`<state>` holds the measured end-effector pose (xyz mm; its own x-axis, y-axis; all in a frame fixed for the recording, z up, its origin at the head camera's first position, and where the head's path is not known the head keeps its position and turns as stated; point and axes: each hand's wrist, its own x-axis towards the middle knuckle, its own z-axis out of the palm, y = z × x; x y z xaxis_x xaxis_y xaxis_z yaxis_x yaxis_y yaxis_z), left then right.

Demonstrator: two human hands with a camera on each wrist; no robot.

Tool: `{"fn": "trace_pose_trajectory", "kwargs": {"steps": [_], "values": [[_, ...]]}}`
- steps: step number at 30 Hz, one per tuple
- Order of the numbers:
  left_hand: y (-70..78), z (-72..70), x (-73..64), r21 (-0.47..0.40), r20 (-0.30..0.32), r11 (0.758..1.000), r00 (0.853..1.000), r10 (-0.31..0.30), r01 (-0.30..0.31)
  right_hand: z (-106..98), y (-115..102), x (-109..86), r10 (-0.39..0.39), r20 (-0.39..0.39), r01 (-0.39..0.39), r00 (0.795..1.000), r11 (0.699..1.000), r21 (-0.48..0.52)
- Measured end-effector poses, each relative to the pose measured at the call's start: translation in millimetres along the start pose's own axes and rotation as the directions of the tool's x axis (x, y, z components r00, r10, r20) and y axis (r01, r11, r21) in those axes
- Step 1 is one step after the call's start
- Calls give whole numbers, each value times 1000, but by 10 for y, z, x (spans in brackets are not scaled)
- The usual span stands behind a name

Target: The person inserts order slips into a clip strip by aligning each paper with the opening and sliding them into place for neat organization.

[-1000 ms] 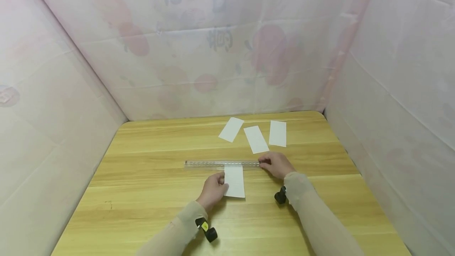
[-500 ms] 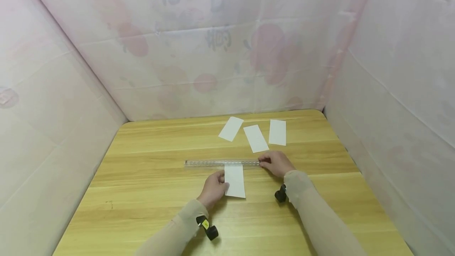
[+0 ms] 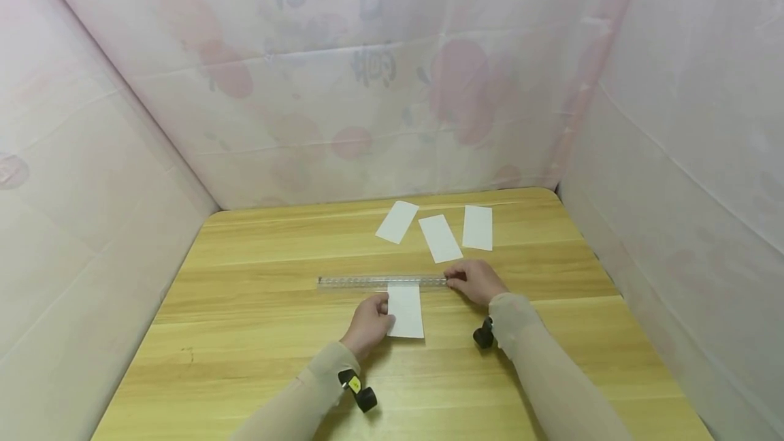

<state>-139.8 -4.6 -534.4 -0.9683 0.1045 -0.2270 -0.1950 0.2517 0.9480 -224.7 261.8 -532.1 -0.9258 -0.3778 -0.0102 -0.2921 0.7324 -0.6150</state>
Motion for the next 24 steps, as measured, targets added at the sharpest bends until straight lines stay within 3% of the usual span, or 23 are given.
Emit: {"fn": "trace_pose_trajectory", "kwargs": {"steps": [24], "values": [[22, 30, -5, -24, 14, 1000, 1000, -19, 19, 16, -8, -3, 3, -14, -3, 1000, 1000, -19]]}}
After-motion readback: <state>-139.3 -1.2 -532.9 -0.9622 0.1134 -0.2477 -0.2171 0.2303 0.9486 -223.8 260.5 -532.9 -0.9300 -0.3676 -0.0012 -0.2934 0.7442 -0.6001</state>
